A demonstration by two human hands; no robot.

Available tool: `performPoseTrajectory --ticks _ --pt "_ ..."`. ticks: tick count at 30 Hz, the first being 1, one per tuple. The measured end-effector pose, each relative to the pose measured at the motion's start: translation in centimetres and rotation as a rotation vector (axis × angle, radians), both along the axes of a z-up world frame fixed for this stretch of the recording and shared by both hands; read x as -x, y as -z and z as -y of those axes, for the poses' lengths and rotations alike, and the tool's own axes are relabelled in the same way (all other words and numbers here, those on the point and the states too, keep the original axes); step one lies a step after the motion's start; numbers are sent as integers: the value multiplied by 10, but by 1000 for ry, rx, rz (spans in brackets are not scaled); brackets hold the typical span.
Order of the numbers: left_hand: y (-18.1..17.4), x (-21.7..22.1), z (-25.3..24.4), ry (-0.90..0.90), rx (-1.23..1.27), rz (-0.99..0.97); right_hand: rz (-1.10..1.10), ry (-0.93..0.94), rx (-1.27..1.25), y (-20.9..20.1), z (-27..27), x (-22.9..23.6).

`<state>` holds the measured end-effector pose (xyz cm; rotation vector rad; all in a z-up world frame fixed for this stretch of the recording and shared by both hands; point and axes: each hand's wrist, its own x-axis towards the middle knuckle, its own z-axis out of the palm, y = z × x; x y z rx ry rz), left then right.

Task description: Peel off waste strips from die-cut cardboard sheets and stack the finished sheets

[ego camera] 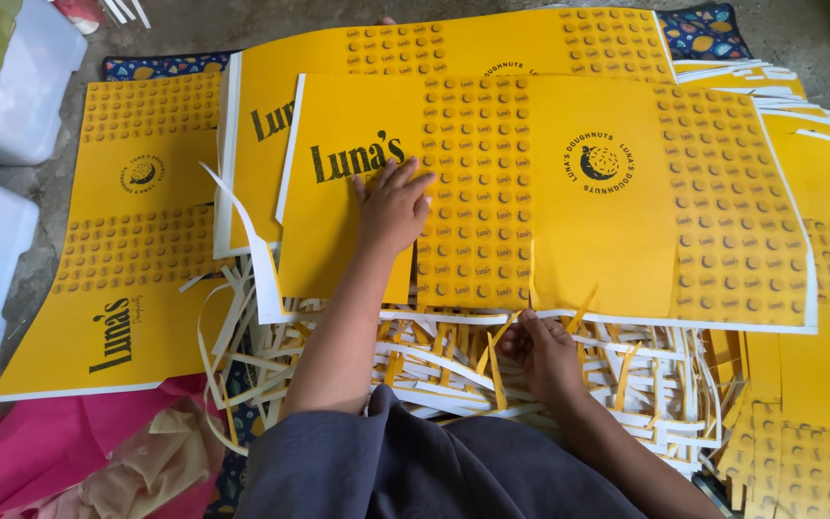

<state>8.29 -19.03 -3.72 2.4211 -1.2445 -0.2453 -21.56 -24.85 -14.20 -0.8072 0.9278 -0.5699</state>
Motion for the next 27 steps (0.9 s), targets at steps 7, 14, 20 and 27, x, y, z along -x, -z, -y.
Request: performPoseTrajectory --ticks 7,14,20,27 --pt "1 0 3 -33 -69 25 -108 -70 54 -8 -10 10" --pt "3 -3 -2 9 -49 34 96 4 -201 -11 24 20" --pt "6 -5 -2 -5 -69 48 103 265 -32 -1 40 36" --pt "-7 -15 -21 -48 -77 33 -46 144 54 -15 19 56"
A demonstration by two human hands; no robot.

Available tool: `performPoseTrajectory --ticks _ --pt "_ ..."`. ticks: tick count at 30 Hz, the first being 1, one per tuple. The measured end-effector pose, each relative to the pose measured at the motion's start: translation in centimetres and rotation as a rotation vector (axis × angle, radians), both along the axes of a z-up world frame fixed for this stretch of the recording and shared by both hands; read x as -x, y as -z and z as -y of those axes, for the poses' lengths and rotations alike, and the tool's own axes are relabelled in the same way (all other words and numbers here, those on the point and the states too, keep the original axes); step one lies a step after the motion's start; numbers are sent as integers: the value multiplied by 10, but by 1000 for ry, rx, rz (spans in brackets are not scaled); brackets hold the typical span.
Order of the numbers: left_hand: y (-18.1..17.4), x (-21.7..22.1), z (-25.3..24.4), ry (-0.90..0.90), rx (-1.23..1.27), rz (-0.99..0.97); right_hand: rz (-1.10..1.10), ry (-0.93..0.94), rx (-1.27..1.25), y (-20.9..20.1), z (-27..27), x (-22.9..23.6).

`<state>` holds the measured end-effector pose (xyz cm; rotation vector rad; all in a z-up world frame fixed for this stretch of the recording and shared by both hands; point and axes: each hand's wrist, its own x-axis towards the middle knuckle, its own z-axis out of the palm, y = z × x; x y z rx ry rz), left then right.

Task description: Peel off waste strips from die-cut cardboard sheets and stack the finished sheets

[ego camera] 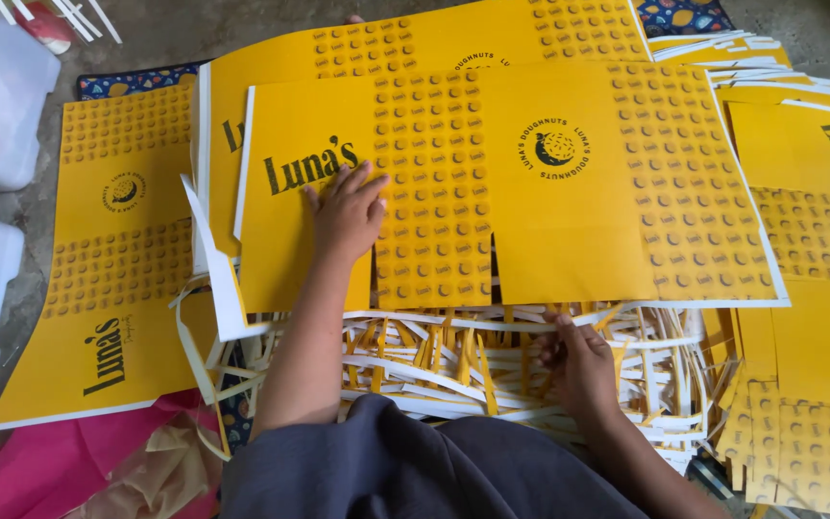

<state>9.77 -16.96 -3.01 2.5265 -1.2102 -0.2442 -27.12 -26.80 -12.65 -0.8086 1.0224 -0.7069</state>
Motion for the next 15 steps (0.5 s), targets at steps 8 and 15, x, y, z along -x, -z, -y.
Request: performPoseTrajectory --ticks 8,15 --pt "21 -38 -32 -31 0 49 115 68 -197 11 28 11" --pt "47 -85 -39 -125 -216 159 118 106 -125 1 26 13"
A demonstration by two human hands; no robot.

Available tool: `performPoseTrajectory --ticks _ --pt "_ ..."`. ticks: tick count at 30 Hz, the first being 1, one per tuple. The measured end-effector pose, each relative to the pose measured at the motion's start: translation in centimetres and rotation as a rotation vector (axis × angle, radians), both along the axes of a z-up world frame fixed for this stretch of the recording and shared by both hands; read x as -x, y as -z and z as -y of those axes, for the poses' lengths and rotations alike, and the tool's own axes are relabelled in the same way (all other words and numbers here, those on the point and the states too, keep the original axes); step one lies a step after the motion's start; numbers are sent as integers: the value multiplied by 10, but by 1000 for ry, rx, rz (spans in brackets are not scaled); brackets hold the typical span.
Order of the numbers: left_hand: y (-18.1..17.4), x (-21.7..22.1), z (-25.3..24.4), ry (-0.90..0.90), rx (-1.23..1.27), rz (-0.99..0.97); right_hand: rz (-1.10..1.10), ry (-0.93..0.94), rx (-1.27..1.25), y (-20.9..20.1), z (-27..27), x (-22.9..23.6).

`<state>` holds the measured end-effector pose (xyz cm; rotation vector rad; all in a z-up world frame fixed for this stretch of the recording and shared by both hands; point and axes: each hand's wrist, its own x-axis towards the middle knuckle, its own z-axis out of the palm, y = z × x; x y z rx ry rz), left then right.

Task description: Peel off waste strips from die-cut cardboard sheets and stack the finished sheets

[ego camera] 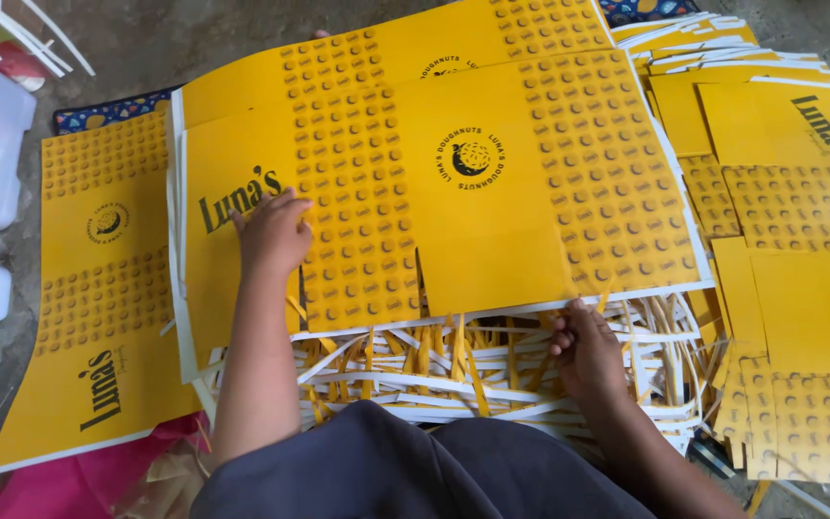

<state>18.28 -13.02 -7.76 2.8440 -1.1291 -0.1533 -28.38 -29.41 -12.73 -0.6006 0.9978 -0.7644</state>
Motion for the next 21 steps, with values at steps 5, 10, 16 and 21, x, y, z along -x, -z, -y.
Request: performPoseTrajectory --ticks 5,10,16,21 --pt "-91 106 67 206 74 0 -32 -3 66 -30 -21 -2" --pt "-85 163 125 437 117 -32 -190 -114 167 -64 -51 9" --pt "-61 166 136 349 -55 -184 -273 -125 3 -54 -61 24" --pt "-46 157 137 376 33 -131 -238 -219 -122 -35 -67 44"
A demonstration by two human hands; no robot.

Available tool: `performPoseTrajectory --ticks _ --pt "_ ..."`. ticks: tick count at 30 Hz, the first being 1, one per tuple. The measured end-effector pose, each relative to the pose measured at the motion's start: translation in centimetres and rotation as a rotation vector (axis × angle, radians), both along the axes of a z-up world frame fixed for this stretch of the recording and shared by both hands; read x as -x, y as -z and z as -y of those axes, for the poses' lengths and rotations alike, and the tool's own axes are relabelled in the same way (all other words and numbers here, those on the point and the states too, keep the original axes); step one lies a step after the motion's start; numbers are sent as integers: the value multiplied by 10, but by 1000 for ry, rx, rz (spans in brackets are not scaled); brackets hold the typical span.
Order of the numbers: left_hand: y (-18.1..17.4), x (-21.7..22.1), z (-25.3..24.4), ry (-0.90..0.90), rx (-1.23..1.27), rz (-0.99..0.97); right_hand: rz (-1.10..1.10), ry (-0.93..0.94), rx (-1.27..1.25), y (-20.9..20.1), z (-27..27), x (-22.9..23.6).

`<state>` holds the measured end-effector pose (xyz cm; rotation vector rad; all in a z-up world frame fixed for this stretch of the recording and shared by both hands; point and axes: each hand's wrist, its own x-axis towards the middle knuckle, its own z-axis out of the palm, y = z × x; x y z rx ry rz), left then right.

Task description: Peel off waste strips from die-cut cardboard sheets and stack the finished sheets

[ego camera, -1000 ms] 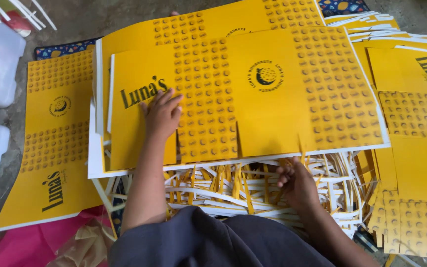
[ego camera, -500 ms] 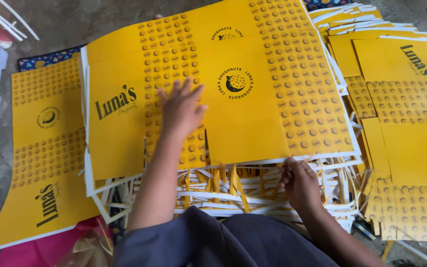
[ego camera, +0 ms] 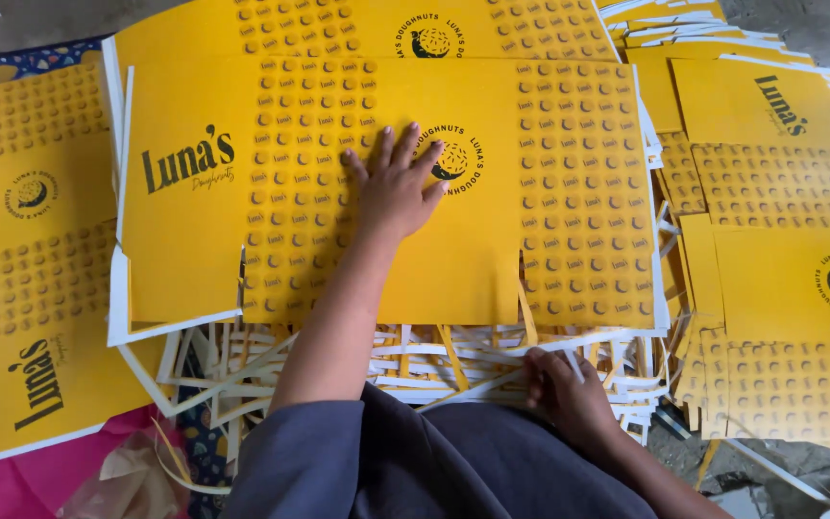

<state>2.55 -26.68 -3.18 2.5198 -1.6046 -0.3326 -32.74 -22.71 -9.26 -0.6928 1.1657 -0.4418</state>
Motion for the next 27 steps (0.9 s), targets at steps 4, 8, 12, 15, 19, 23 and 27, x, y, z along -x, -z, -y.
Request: performPoseTrajectory --ticks 4,8,12,15,19,23,27 --pt "-11 1 -5 18 34 -18 -18 -362 -23 13 18 41" --pt "-14 4 -10 21 -20 -27 -255 -166 442 10 56 78" --pt "-5 3 -7 26 21 -7 -418 127 681 5 94 100" --pt "-10 6 -8 18 -29 -18 -478 81 590 5 102 92" --pt "-1 2 -8 31 -29 -18 -601 -138 490 -7 88 75" --pt "-3 3 -7 14 -18 -39 -522 -115 561 13 100 88" --pt "-2 5 -6 0 -6 -40 -455 -159 653 4 109 101"
